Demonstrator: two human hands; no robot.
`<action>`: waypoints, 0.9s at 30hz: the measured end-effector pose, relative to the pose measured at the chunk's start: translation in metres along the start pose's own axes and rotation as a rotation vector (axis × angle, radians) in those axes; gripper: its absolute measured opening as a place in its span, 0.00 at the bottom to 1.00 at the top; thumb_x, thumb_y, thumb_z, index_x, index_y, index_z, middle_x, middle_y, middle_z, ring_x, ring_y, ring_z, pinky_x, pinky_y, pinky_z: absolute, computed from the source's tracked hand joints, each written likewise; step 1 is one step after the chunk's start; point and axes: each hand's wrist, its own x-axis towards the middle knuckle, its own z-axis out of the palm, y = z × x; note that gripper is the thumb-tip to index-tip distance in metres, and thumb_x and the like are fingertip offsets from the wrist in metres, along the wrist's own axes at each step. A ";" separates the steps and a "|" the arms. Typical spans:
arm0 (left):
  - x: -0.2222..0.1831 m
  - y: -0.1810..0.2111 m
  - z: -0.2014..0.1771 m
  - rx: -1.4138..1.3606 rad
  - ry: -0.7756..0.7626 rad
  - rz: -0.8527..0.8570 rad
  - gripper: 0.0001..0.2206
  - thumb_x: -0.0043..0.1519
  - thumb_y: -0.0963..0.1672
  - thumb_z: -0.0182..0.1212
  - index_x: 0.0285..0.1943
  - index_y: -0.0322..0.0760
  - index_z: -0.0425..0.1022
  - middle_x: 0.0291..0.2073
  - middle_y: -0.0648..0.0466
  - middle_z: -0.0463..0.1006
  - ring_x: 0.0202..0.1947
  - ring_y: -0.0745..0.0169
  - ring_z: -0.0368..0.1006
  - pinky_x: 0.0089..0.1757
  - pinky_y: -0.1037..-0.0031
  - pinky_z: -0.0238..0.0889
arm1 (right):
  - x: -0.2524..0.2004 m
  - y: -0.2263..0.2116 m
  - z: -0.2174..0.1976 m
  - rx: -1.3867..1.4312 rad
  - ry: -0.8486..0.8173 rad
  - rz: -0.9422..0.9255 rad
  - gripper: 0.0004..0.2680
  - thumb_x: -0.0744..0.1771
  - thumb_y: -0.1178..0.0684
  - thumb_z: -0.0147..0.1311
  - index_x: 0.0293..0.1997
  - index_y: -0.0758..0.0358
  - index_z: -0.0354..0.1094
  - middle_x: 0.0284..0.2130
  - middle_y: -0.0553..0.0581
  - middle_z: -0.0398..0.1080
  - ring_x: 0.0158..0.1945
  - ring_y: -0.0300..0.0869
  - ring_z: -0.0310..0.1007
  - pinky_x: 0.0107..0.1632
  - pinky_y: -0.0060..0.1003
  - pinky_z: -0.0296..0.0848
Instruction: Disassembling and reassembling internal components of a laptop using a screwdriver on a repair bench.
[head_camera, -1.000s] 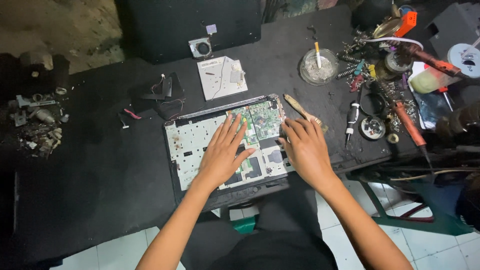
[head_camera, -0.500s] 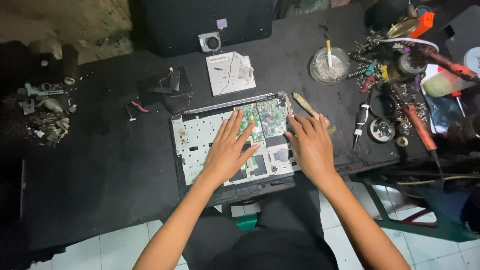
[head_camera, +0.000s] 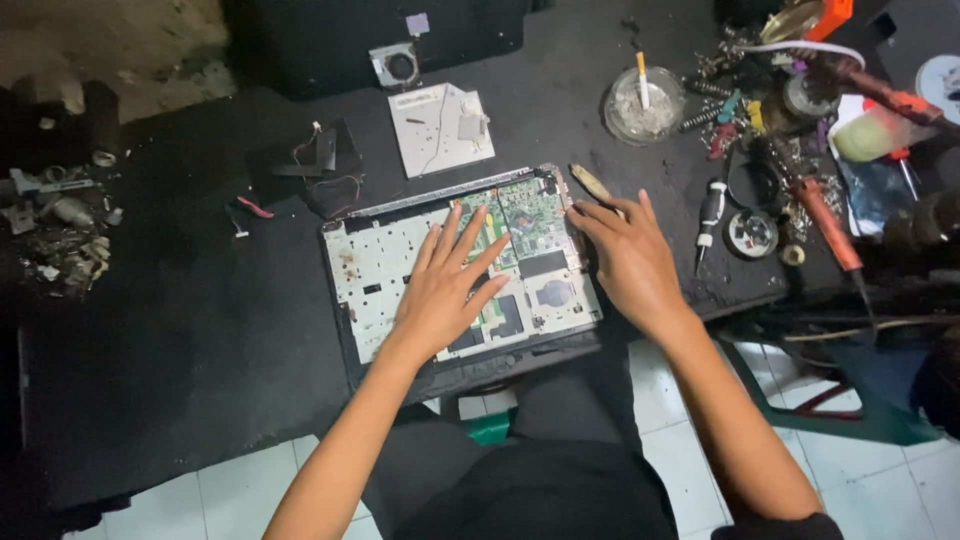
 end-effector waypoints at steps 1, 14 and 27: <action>-0.001 0.000 0.001 -0.001 -0.005 0.003 0.24 0.70 0.54 0.46 0.74 0.50 0.63 0.78 0.50 0.47 0.78 0.46 0.34 0.70 0.52 0.27 | -0.001 0.001 0.001 0.001 -0.001 0.006 0.14 0.66 0.66 0.55 0.58 0.61 0.76 0.54 0.59 0.76 0.64 0.58 0.68 0.76 0.58 0.41; 0.001 -0.003 0.006 0.060 -0.023 -0.009 0.23 0.70 0.56 0.44 0.74 0.55 0.63 0.78 0.46 0.46 0.77 0.41 0.36 0.70 0.50 0.29 | 0.005 0.003 0.003 0.042 -0.087 0.030 0.13 0.68 0.50 0.60 0.58 0.60 0.76 0.56 0.60 0.75 0.66 0.56 0.66 0.76 0.57 0.42; -0.001 0.004 -0.006 -0.048 0.001 -0.122 0.30 0.67 0.57 0.51 0.77 0.48 0.57 0.77 0.35 0.41 0.77 0.37 0.33 0.69 0.50 0.35 | 0.081 0.021 0.051 -0.060 0.205 0.018 0.08 0.67 0.47 0.64 0.46 0.56 0.78 0.35 0.52 0.73 0.42 0.47 0.75 0.54 0.45 0.68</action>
